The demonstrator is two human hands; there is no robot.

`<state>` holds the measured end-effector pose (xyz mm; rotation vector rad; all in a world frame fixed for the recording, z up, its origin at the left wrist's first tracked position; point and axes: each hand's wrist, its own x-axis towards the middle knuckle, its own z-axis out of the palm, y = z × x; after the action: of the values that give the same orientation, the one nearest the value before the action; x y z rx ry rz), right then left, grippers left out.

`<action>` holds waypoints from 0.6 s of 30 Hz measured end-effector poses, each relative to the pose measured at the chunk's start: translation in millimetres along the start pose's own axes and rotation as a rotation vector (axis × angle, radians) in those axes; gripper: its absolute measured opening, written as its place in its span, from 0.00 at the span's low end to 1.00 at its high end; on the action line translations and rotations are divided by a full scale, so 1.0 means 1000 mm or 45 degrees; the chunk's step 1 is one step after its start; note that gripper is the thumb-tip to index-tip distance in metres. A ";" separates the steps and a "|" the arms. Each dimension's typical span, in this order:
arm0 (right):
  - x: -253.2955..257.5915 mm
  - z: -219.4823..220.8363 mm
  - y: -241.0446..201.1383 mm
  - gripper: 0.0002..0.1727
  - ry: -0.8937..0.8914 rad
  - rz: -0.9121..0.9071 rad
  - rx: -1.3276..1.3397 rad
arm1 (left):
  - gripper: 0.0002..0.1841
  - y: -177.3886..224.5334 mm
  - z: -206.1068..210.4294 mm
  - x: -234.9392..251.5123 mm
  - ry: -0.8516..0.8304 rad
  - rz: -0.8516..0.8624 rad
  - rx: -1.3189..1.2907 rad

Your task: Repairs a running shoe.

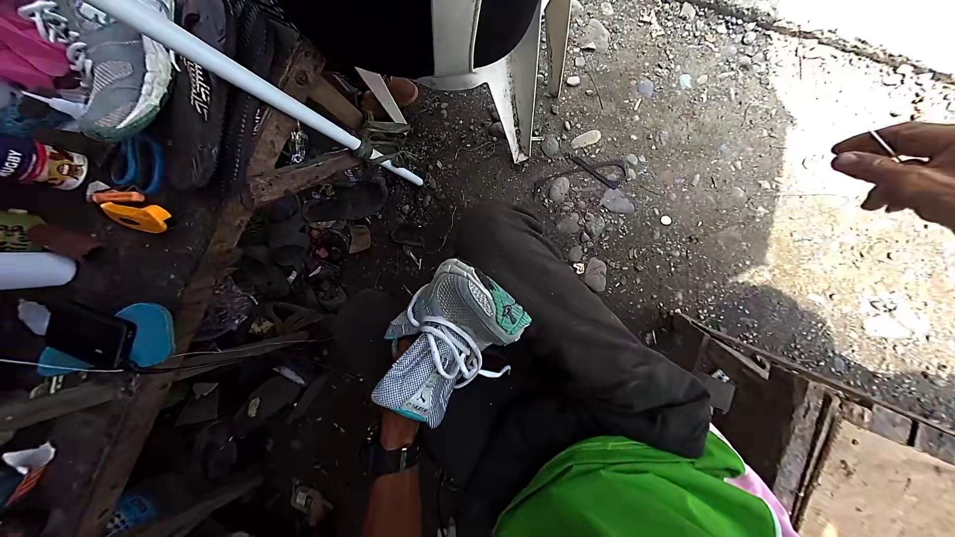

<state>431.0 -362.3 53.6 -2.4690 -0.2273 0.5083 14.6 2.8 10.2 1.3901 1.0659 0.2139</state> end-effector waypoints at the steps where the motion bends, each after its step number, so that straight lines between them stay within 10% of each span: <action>1: -0.010 0.028 -0.014 0.11 -0.097 -0.168 0.166 | 0.12 -0.015 -0.009 0.001 -0.027 0.063 -0.033; 7: -0.092 0.163 -0.131 0.19 -0.819 -0.957 0.747 | 0.16 -0.064 -0.021 0.017 -0.079 0.211 -0.277; 15: -0.099 0.164 -0.152 0.13 -0.878 -0.934 0.792 | 0.05 -0.007 -0.006 0.003 0.053 0.673 0.188; 18: -0.094 0.162 -0.146 0.11 -0.867 -0.898 0.819 | 0.07 -0.016 -0.049 -0.003 0.082 0.513 0.028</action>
<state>272.4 -185.4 47.6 -1.3945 -0.9847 0.9029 -29.1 30.8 5.9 1.6183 0.8320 0.5444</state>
